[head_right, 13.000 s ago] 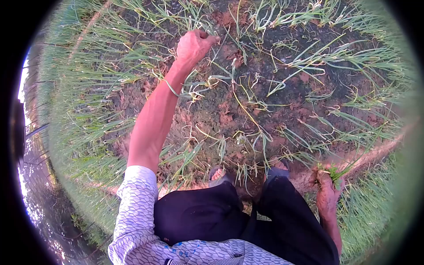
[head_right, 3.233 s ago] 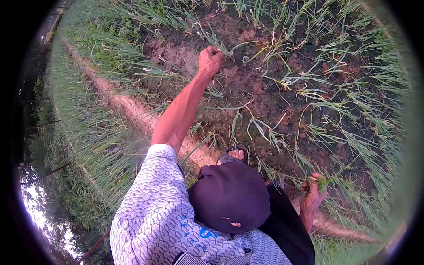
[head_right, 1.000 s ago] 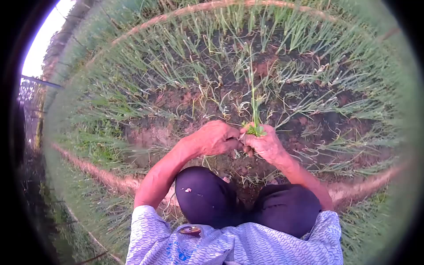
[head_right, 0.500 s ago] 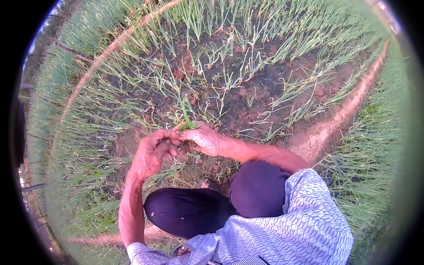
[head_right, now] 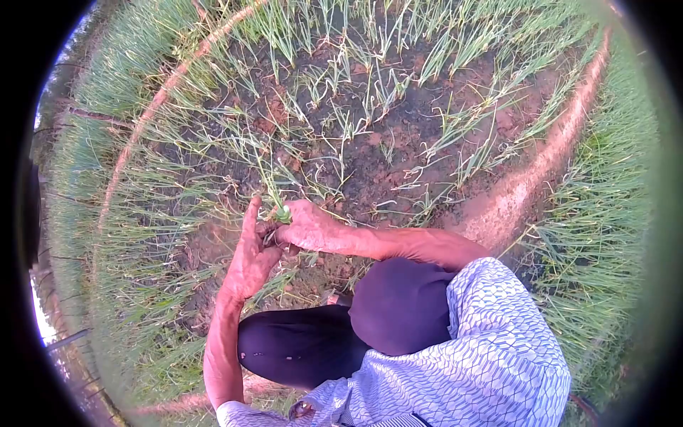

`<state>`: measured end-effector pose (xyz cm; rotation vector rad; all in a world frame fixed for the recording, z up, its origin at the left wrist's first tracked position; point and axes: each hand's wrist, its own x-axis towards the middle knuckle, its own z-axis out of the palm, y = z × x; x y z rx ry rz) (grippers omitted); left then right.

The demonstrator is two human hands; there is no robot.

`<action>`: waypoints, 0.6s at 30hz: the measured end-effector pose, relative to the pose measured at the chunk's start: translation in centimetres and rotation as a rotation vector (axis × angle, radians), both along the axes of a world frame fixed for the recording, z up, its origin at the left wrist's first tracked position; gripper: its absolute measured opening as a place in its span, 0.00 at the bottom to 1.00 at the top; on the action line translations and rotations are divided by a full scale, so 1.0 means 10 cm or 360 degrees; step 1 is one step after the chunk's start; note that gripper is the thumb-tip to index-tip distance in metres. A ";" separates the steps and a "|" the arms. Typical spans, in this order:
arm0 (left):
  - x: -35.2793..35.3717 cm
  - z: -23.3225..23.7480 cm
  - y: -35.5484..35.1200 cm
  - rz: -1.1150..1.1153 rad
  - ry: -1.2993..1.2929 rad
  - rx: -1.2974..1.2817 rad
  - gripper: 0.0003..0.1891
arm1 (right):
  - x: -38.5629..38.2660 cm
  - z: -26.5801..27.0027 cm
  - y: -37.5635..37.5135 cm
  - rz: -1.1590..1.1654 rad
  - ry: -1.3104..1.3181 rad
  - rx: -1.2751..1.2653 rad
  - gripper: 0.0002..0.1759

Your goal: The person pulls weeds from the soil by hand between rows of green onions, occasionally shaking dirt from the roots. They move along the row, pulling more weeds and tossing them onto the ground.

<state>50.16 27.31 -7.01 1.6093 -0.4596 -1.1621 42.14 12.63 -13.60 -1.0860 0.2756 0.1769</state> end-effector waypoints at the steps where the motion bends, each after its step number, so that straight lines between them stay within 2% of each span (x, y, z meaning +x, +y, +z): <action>1: 0.00 0.00 -0.01 0.0034 0.0056 -0.0024 0.50 | -0.01 0.01 -0.04 -0.0010 -0.0078 -0.0092 0.14; 2: -0.01 -0.03 -0.01 0.0099 0.0035 -0.0128 0.46 | 0.03 -0.09 -0.05 -0.0142 -0.0193 -0.0155 0.16; 5: 0.00 0.10 0.02 0.0135 -0.0078 -0.0110 0.42 | 0.17 -0.12 -0.42 -0.0422 -0.0308 0.0043 0.13; 7: 0.03 0.10 0.10 0.0259 -0.0124 -0.0095 0.37 | 0.32 0.15 -1.02 -0.0730 -0.0198 0.0091 0.09; 9: 0.14 0.01 0.24 0.0344 -0.0120 0.0020 0.35 | 0.51 0.30 -1.73 -0.1122 -0.0219 -0.0134 0.07; 11: 0.18 0.00 0.30 0.0496 -0.0092 0.0132 0.28 | 0.73 0.25 -2.36 -0.1277 -0.0123 -0.0552 0.09; 13: 0.26 -0.06 0.43 0.0604 -0.0044 0.0156 0.25 | 0.94 0.03 -2.82 -0.1151 -0.0024 -0.0842 0.09; 15: 0.26 -0.03 0.49 0.0706 -0.0057 0.0211 0.23 | 1.16 -0.27 -3.13 -0.0989 0.0290 -0.1179 0.07; 18: 0.25 -0.04 0.66 0.0799 -0.0066 0.0299 0.22 | 1.44 -0.74 -3.36 -0.0987 0.0319 -0.1169 0.08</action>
